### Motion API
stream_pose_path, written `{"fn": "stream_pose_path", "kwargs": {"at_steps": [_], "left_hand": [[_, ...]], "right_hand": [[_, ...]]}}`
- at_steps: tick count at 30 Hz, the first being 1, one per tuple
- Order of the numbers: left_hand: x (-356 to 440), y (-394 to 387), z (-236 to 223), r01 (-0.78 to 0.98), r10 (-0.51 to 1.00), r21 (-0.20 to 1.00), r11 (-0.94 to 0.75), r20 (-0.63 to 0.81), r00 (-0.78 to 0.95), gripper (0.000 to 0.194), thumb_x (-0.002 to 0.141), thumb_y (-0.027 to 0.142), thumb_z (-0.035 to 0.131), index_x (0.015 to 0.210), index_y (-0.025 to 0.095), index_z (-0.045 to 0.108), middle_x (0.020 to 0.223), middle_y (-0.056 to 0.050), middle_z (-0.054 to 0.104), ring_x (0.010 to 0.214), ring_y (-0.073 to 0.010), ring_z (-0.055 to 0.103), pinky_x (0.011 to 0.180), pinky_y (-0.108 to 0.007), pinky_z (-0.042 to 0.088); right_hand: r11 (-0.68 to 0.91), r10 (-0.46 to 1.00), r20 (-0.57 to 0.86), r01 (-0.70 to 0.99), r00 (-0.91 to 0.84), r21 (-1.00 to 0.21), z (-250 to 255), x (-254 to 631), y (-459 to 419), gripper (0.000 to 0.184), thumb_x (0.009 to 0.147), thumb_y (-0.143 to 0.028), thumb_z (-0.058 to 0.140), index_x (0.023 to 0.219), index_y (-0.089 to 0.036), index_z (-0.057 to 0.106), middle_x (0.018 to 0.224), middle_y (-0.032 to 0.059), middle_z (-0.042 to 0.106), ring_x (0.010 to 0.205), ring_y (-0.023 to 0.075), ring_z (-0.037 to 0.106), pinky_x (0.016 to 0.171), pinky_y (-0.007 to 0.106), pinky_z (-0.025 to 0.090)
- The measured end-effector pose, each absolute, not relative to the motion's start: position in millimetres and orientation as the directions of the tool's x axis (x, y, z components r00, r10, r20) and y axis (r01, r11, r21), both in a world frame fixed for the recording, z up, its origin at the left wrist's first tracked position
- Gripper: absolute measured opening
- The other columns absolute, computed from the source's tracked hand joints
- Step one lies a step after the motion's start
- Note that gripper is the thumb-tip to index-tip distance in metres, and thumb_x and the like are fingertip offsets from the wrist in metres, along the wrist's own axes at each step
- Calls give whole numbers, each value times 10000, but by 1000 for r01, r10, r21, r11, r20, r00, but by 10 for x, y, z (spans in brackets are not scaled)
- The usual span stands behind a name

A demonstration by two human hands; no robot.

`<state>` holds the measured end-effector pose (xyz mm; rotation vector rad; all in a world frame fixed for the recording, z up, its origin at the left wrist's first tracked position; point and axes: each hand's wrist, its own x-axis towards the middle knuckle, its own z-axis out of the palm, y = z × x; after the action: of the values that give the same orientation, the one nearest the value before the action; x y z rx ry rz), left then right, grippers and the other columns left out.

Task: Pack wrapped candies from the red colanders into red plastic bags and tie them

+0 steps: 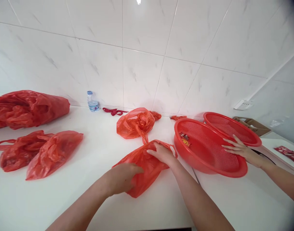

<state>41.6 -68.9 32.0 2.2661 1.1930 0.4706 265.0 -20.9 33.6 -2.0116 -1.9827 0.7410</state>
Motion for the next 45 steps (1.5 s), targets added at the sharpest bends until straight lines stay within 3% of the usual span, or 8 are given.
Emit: {"fn": "stream_pose_path", "kwargs": {"at_steps": [4,11,19,23,28,33,39,45], "left_hand": [[392,-482,383,742,853,473,-475,40,520,532,702,185,580,1214,329,577,1248,-50,587,951,-268,624,679,-327,487],[380,-180,-16,875,901,227,-428,185,393,486,681,385,691,1146,268,614,1497,-124,306,1339,-403,270,995,-580,311],[391,-110,-94,799,971,552,-237,117,207,546,771,487,548,1262,250,523,1342,-90,491,1177,-316,497,926,-434,451],[364,-93,-36,638,998,768,-60,28,61,566,751,579,553,1226,273,525,1312,-64,512,1092,-288,567,857,-390,510],[329,-66,8,206,989,968,143,-145,-7,686,645,591,682,1258,361,473,1317,-31,532,1099,-289,581,626,-290,571],[317,-54,28,-96,954,949,299,-294,64,719,525,565,793,1179,389,553,1337,14,552,1127,-311,567,730,-335,575],[341,-84,74,-249,915,881,402,-373,156,735,531,522,804,1206,409,535,1241,41,633,1018,-317,632,729,-387,570],[276,-46,102,-283,887,844,456,-404,224,666,683,609,657,1292,412,475,1201,21,658,1024,-325,632,714,-390,573]], "right_hand": [[-6,982,-170,886,-82,-464,259,2652,-162,636,725,-475,662,1287,-235,486,1248,92,579,1064,267,581,809,336,437],[56,990,-88,884,-109,-463,222,2623,-277,517,811,-356,583,1298,-216,481,1253,94,587,1136,249,555,899,343,435],[357,897,411,816,-163,-455,676,2667,-1009,306,908,-233,434,1172,-251,588,1087,45,660,989,178,614,864,327,489],[214,765,636,892,99,-398,720,3133,-1186,281,896,-287,479,1133,-226,618,1114,84,639,1053,215,579,927,395,470],[-68,854,477,953,208,-295,527,3717,-1315,371,893,-394,486,1210,-234,592,1113,81,656,1036,259,590,841,424,498],[-111,926,325,964,189,-243,494,3750,-1538,337,918,-392,437,1143,-255,647,985,60,705,876,236,642,779,395,494],[-106,967,166,900,191,-423,747,3787,-1583,340,903,-432,448,1142,-293,644,1122,23,678,997,215,637,831,342,501],[-96,995,-35,939,89,-329,987,4076,-1084,320,819,-342,558,1127,-326,644,1071,17,684,949,240,637,784,342,477]]}}
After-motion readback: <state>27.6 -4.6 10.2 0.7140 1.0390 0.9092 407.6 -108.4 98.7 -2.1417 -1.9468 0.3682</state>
